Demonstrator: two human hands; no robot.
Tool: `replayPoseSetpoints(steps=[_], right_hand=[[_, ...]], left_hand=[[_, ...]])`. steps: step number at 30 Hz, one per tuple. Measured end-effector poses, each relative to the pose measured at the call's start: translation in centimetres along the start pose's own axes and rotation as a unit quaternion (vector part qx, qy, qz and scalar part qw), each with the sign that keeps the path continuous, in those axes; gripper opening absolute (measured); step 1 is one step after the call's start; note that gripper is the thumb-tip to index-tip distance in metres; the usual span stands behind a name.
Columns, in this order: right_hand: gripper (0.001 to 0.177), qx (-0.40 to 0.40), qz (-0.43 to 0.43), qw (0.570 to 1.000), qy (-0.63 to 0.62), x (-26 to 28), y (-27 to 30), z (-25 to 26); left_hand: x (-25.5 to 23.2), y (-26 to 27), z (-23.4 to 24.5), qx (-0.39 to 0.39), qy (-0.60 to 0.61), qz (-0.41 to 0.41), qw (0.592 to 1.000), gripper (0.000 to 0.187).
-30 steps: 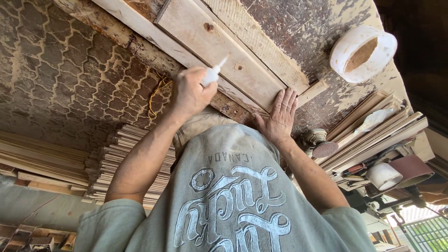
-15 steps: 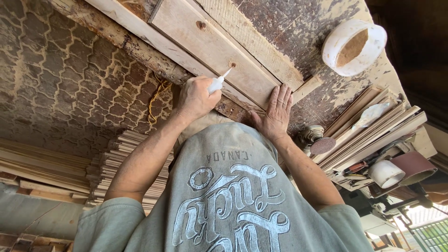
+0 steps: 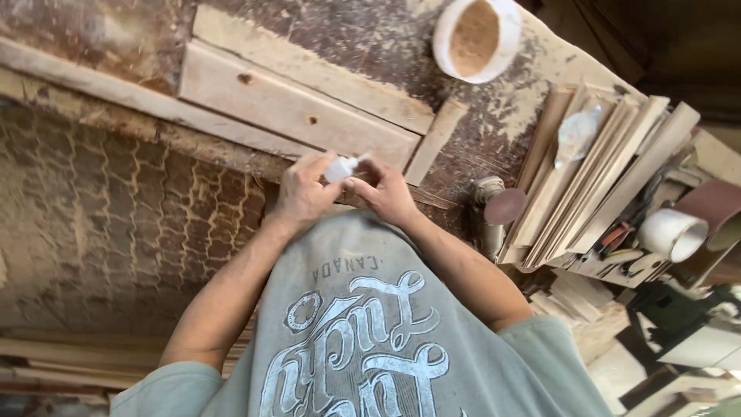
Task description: Sanding the edges of small wooden boards with a power tool and applying wood glue to joints.
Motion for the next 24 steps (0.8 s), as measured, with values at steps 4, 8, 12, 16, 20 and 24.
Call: replayPoseSetpoints(steps=[4,8,12,16,20,24], right_hand=[[0.05,-0.037,-0.049,0.965,-0.253,-1.3,-0.2,1.6],[0.042,-0.309,0.017,0.951,-0.02,-2.0,-0.5,9.6],[0.032,-0.573,-0.006,0.786,0.232,-9.2,-2.0,17.6],[0.041,-0.637,0.035,0.739,0.215,-10.6,-3.0,20.8],[0.072,-0.6,0.016,0.793,0.105,-15.8,-4.7,21.1],[0.071,-0.522,0.127,0.839,0.084,-4.7,1.7,15.7]], left_hand=[[-1.9,-0.7,-4.2,0.039,-0.021,-0.022,0.999,0.031],[-2.9,-0.7,-6.0,0.1,-0.11,0.011,0.989,0.038],[0.4,2.1,-6.4,0.115,-0.118,0.071,0.984,0.041],[-0.3,3.9,-1.6,0.111,-0.132,0.05,0.984,0.028],[4.3,6.6,1.6,0.137,-0.159,0.149,0.966,0.03],[8.9,8.4,3.5,0.125,-0.177,0.15,0.965,0.047]])
Point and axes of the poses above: each hand's wrist, its own y-axis away from the middle knuckle, its own z-axis out of the back of the hand, x = y × z, the point moved 6 cm from there along -y, towards the middle knuckle, and after that the axes turned 1 degree about x, right-handed, at the moved point
